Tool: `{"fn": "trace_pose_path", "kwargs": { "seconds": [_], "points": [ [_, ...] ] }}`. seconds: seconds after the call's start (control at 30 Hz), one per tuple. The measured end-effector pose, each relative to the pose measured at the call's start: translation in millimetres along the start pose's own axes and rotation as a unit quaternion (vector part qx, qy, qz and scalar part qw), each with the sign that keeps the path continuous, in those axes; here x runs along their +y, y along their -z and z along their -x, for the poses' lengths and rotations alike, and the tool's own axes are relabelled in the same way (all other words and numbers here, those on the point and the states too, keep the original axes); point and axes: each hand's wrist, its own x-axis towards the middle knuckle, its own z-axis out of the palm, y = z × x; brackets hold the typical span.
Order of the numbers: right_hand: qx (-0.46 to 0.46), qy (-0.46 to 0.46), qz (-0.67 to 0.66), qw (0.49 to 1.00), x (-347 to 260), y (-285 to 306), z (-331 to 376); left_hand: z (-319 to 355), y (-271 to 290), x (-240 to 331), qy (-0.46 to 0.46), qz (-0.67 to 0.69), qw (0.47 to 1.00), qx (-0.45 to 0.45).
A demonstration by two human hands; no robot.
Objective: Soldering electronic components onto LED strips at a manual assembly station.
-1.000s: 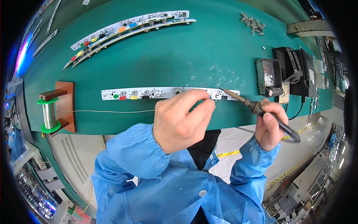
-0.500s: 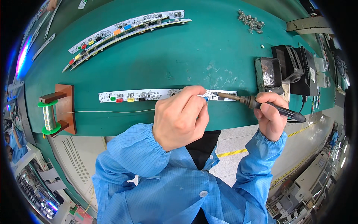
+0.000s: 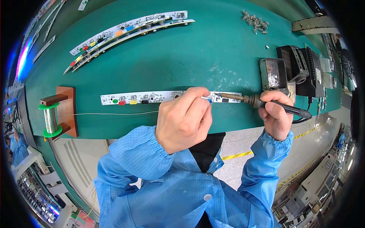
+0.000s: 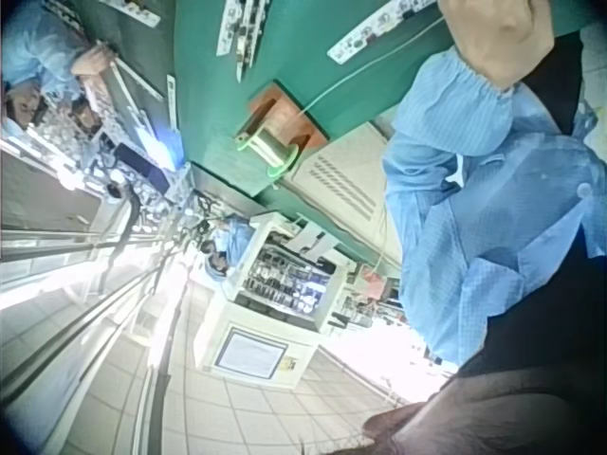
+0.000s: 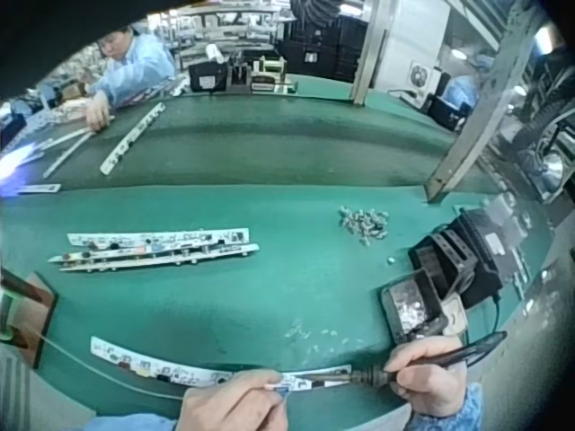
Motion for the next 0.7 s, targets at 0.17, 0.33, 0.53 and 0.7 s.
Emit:
{"fn": "trace_pose_path", "kwargs": {
  "seconds": [0.17,0.33,0.53,0.7],
  "points": [
    [0.002,0.025,-0.004,1.000,-0.8,-7.5,-1.6,-0.3,-0.8,0.2,0.006,-0.002,1.000,-0.007],
    [-0.015,0.015,-0.004,1.000,1.9,0.3,0.0,0.2,-0.5,0.5,0.001,-0.007,1.000,-0.007],
    [0.020,0.044,-0.028,0.998,1.3,-11.8,-0.6,0.7,0.8,0.7,-0.001,-0.016,1.000,-0.023],
    [0.018,0.052,-0.028,0.998,1.2,-11.5,-0.7,0.5,0.5,1.3,-0.002,-0.020,1.000,-0.023]
  ]
}}
